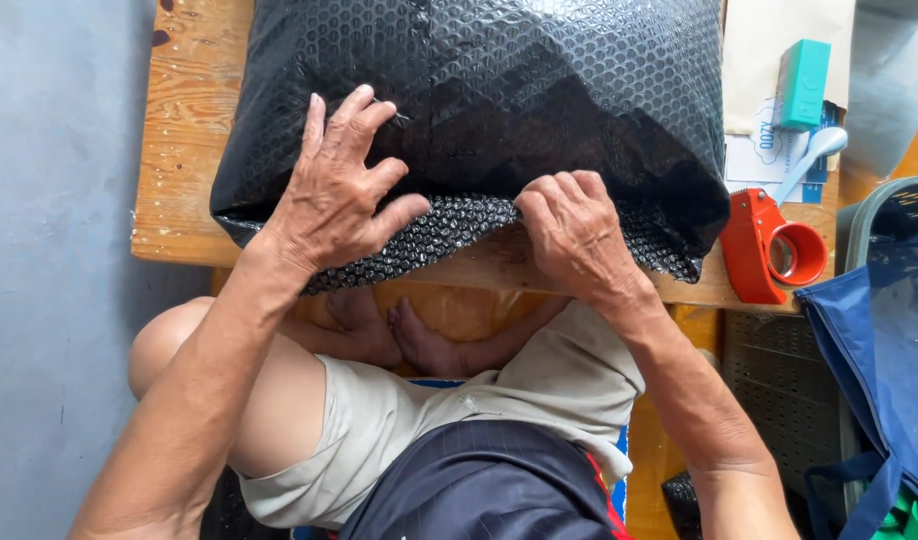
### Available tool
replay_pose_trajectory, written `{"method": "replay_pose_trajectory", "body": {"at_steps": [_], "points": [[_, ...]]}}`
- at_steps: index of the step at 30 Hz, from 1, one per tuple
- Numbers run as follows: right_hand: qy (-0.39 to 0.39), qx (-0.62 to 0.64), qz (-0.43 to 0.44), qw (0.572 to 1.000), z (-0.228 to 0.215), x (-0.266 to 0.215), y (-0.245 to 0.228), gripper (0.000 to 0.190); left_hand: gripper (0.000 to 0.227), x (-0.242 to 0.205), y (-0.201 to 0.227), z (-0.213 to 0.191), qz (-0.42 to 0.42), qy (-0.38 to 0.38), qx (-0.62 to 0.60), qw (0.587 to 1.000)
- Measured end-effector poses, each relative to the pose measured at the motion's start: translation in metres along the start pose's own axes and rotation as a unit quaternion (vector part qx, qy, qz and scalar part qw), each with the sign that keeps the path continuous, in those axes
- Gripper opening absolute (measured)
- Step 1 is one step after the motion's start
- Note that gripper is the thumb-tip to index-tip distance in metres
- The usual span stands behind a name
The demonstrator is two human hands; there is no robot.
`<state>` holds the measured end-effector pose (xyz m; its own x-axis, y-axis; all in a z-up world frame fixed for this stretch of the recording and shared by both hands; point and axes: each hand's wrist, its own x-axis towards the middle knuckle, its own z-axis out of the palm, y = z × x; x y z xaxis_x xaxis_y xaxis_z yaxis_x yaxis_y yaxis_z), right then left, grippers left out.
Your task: Sealing a large black bubble wrap package using a manual tape dispenser on a low wooden table.
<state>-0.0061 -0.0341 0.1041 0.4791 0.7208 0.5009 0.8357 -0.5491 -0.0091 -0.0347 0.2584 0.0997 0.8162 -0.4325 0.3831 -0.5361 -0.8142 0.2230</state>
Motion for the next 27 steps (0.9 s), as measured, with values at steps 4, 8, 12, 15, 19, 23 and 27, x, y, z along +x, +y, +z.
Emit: {"method": "replay_pose_trajectory", "body": {"at_steps": [4,8,12,15,19,23,27], "points": [[-0.001,0.033,0.010,0.999,-0.002,0.013,0.009,0.012,0.113,0.002,0.012,0.009,-0.007,-0.036,0.064,0.997],[0.024,0.007,-0.004,1.000,0.012,0.013,0.021,0.005,0.056,0.003,0.015,0.022,-0.015,-0.053,0.168,0.984],[0.050,-0.029,-0.023,0.998,0.020,0.010,0.026,0.008,0.005,0.008,-0.016,0.028,0.047,0.023,0.214,0.975],[0.054,-0.021,-0.020,0.998,0.019,0.010,0.026,0.010,0.008,0.013,-0.040,0.032,0.035,0.018,0.205,0.978],[0.065,-0.036,-0.003,0.997,0.021,0.001,0.025,0.008,0.011,0.024,-0.049,0.025,0.040,0.007,0.185,0.982],[0.053,-0.070,0.038,0.995,0.022,-0.034,0.022,0.024,0.011,0.025,-0.047,0.025,0.052,0.019,0.198,0.979],[0.036,-0.137,0.103,0.985,0.026,-0.082,0.030,0.030,0.015,0.022,-0.030,0.010,0.066,0.043,0.183,0.980]]}}
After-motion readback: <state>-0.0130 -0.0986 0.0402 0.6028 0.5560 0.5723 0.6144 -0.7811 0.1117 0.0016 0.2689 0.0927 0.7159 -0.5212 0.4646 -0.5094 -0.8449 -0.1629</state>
